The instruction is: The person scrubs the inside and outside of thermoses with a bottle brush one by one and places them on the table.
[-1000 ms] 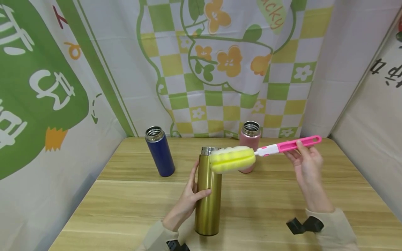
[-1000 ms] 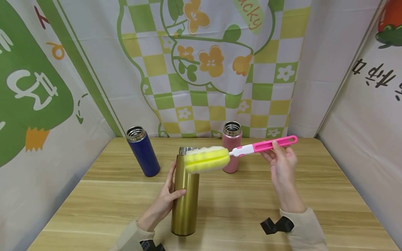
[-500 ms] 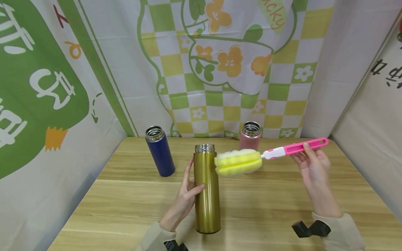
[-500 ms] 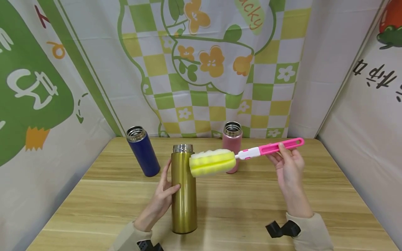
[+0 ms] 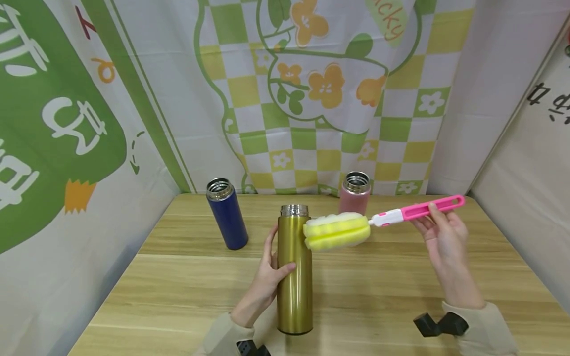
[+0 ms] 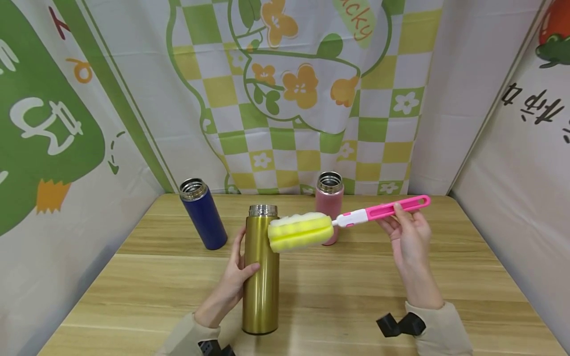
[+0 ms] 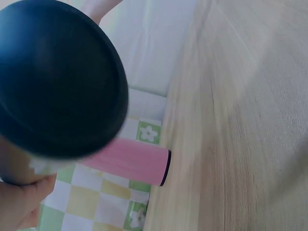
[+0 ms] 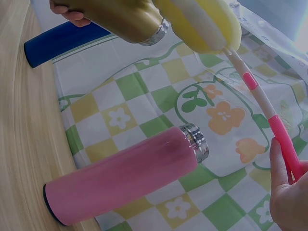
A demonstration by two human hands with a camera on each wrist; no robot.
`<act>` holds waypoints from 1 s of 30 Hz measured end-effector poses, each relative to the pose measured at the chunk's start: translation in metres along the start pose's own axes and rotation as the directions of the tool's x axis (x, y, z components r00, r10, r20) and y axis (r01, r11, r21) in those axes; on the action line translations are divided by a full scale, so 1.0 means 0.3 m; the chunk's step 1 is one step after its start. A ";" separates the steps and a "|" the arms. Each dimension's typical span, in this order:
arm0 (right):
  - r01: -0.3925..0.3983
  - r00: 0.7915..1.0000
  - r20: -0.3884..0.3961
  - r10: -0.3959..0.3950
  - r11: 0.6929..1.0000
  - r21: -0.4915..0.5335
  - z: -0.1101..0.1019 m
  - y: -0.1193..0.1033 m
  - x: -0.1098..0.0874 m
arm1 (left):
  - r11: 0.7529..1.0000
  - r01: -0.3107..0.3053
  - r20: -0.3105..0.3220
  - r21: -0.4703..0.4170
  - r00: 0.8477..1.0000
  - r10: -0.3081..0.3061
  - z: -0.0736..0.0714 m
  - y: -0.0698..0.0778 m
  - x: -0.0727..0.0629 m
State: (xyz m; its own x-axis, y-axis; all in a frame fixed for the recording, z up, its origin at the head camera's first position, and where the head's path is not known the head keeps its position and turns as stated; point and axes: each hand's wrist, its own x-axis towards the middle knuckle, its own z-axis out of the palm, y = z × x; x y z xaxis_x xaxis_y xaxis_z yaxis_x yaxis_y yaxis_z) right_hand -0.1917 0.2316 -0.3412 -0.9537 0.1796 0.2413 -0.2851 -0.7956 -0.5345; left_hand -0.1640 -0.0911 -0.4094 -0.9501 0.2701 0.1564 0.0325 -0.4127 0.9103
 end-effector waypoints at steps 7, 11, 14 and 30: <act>-0.009 1.000 0.002 0.009 1.000 -0.013 0.000 -0.002 0.002 | 0.997 0.050 -0.044 0.051 0.998 -0.048 0.000 0.018 -0.012; -0.015 1.000 -0.010 0.014 1.000 -0.020 0.001 -0.005 0.002 | 0.998 0.042 -0.027 0.053 0.999 -0.041 -0.003 0.023 -0.014; -0.017 1.000 -0.020 0.017 1.000 -0.022 0.001 -0.007 0.003 | 0.999 0.032 0.003 0.032 0.999 -0.032 -0.008 0.024 -0.016; -0.041 0.999 -0.037 0.040 0.999 -0.029 0.008 0.008 0.002 | 0.999 -0.026 0.146 -0.035 0.989 0.031 -0.012 0.015 -0.015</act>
State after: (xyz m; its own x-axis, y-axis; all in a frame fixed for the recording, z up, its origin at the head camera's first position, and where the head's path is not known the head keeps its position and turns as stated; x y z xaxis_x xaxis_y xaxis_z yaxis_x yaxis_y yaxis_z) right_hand -0.1928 0.2286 -0.3405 -0.9672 0.1694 0.1894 -0.2485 -0.7853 -0.5671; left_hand -0.1607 -0.0973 -0.4074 -0.8929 0.3814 0.2391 0.0467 -0.4497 0.8920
